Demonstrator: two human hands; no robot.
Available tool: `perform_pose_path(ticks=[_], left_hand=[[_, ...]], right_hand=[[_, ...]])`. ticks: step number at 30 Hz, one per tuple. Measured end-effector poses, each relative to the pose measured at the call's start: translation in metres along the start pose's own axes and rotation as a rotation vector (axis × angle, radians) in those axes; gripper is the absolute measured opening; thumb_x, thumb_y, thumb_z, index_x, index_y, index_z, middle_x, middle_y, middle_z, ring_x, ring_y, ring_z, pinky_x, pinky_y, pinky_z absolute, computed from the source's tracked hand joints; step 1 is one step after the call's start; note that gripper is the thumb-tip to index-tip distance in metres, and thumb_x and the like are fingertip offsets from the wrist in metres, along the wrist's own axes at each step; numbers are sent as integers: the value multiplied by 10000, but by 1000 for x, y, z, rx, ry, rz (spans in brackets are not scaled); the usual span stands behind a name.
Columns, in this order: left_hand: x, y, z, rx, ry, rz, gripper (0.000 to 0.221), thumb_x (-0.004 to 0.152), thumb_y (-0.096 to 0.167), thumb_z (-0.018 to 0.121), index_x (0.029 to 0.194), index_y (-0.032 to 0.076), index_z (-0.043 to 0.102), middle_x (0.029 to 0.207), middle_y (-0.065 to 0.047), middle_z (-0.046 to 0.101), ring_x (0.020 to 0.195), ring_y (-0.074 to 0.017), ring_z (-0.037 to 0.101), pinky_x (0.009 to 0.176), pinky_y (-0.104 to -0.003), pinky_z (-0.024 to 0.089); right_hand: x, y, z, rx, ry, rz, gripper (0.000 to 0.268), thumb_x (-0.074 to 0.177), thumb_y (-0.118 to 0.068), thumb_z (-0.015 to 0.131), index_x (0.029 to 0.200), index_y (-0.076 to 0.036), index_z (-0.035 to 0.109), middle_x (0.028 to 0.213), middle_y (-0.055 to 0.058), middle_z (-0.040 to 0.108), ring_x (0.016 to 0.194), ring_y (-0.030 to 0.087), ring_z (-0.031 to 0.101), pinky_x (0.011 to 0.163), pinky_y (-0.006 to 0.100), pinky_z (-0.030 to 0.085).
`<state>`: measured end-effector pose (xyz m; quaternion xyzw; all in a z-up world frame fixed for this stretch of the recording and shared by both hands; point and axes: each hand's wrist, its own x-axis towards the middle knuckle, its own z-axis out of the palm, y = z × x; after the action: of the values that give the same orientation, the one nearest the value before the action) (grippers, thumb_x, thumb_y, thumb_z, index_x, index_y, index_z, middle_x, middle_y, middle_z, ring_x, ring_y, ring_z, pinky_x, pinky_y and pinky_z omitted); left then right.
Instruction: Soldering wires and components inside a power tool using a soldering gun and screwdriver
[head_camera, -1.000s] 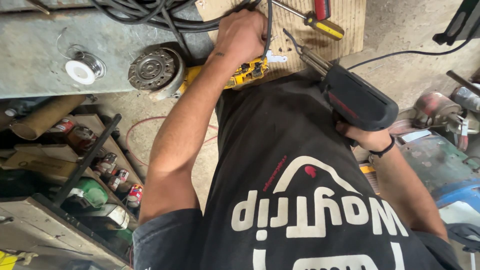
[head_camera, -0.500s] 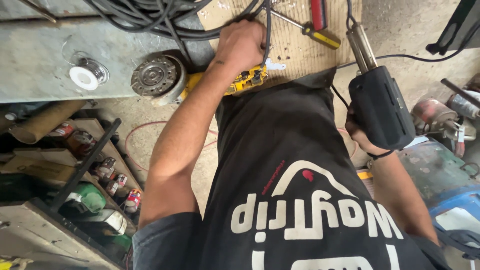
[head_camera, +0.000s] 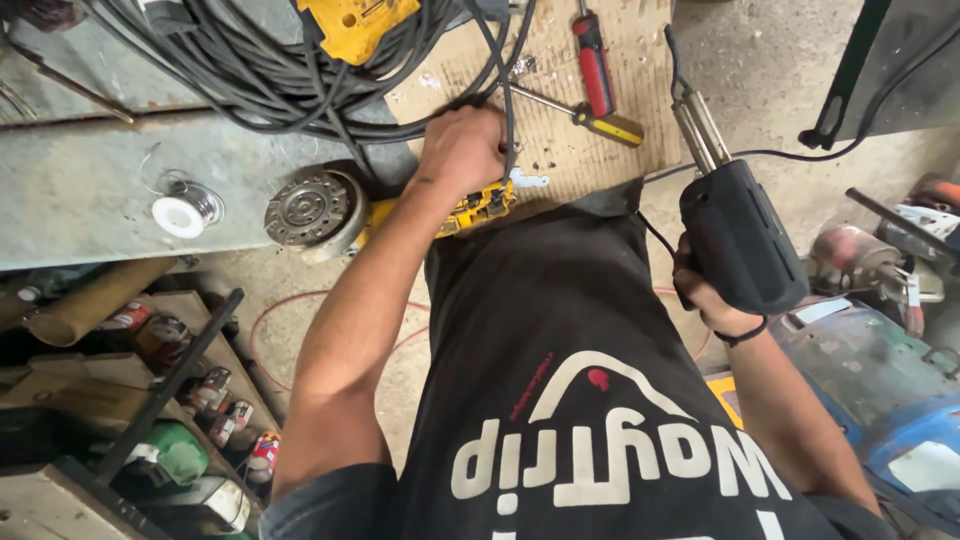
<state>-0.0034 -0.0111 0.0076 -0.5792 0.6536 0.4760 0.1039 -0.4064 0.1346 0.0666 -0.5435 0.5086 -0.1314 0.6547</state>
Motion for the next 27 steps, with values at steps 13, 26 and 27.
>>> perform_pose_path(ticks=[13,26,27], left_hand=[[2,-6,3,-17,19,34,178,772,214,676,877,162,810,806,-157,773,872,-436,759,761,-554,609],[1,-4,-4,-43,14,46,183,787,252,693,913,184,808,851,-159,779,910,-439,753,791,-552,606],[2,-5,-3,-41,15,47,183,787,252,693,913,184,808,851,-159,779,910,-439,753,791,-552,606]], right_hand=[[3,-11,15,160,105,-89,180,867,-20,641,1016,47,565,652,107,572,474,167,643,404,272,518],[6,-10,16,265,148,-46,145,871,-20,640,979,48,570,643,107,562,454,156,629,364,282,512],[6,-2,15,264,149,-48,145,871,-20,640,979,48,570,643,107,562,454,156,629,364,282,512]])
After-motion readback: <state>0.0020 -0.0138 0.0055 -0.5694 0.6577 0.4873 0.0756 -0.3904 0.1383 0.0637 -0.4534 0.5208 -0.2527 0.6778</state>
